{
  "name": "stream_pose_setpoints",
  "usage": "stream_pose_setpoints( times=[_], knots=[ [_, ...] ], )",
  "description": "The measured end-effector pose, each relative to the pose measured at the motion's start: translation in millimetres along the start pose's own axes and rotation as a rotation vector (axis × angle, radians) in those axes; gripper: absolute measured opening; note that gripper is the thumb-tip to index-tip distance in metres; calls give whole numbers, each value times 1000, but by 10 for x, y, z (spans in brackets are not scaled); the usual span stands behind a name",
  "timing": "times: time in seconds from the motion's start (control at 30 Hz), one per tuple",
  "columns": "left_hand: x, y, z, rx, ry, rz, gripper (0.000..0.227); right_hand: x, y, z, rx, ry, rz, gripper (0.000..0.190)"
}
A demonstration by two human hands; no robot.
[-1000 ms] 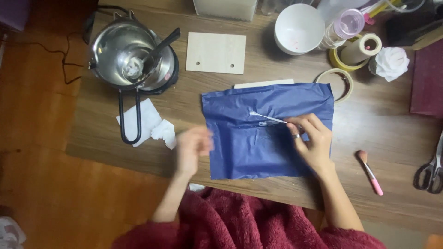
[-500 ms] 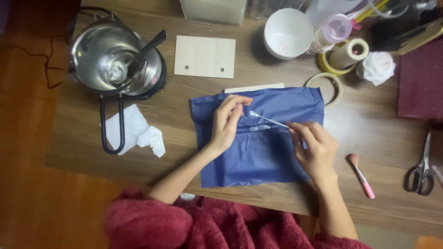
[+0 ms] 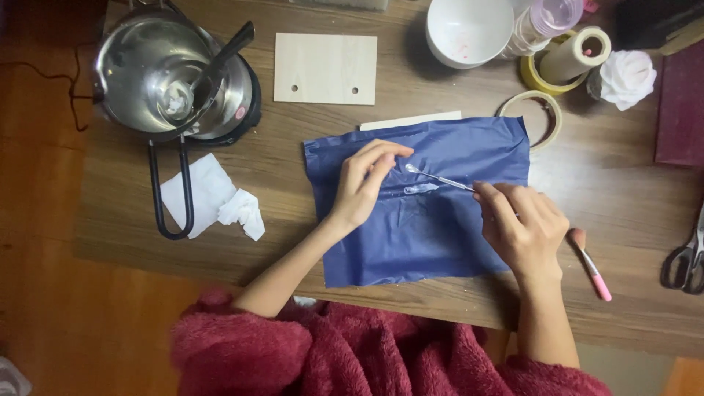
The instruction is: Finalizing a wax flower by using a metal tool to scrape and shape the petals and a spoon to add small amounts of material.
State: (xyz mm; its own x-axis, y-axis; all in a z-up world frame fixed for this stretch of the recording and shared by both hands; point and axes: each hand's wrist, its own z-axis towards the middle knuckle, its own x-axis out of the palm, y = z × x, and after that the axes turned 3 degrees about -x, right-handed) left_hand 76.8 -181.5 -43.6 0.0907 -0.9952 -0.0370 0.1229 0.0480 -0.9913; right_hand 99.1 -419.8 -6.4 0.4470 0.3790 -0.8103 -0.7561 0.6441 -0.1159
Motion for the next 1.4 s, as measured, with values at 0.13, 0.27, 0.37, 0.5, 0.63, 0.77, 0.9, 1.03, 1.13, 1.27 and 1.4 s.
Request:
stream_pose_setpoints(
  times=[0.13, 0.27, 0.37, 0.5, 0.63, 0.77, 0.9, 1.03, 1.13, 1.27, 1.4],
  knots=[
    [-2, 8, 2, 6, 18, 26, 27, -40, -18, 9, -34, -4, -44, 8],
    [17, -72, -16, -19, 71, 76, 31, -80, -30, 5, -44, 6, -62, 9],
    [37, -63, -25, -45, 103, 63, 35, -94, -36, 9, -43, 5, -60, 10],
    [66, -24, -27, -104, 143, -110, 36, -99, -50, 14, -58, -7, -48, 11],
    [62, 29, -37, -193, 158, -179, 35, -113, -65, 25, -83, -15, -71, 9],
    [50, -23, -28, -287, 208, -112, 37, -124, -91, 6, -93, 10, -98, 8],
    [50, -55, -22, -341, 226, -113, 37, -117, -108, -18, -89, 3, -100, 6],
    [43, -86, -18, -385, 251, -92, 37, -126, -113, -1, -103, 4, -100, 7],
    [41, -61, -15, -380, 283, -153, 37, -125, -118, -9, -103, 6, -92, 5],
    [36, -91, -8, -416, 284, -155, 38, -121, -122, -27, -92, 14, -79, 6],
    [20, -92, -23, -167, 106, -23, 27, -106, -137, -31, -87, 17, -69, 7]
  ],
)
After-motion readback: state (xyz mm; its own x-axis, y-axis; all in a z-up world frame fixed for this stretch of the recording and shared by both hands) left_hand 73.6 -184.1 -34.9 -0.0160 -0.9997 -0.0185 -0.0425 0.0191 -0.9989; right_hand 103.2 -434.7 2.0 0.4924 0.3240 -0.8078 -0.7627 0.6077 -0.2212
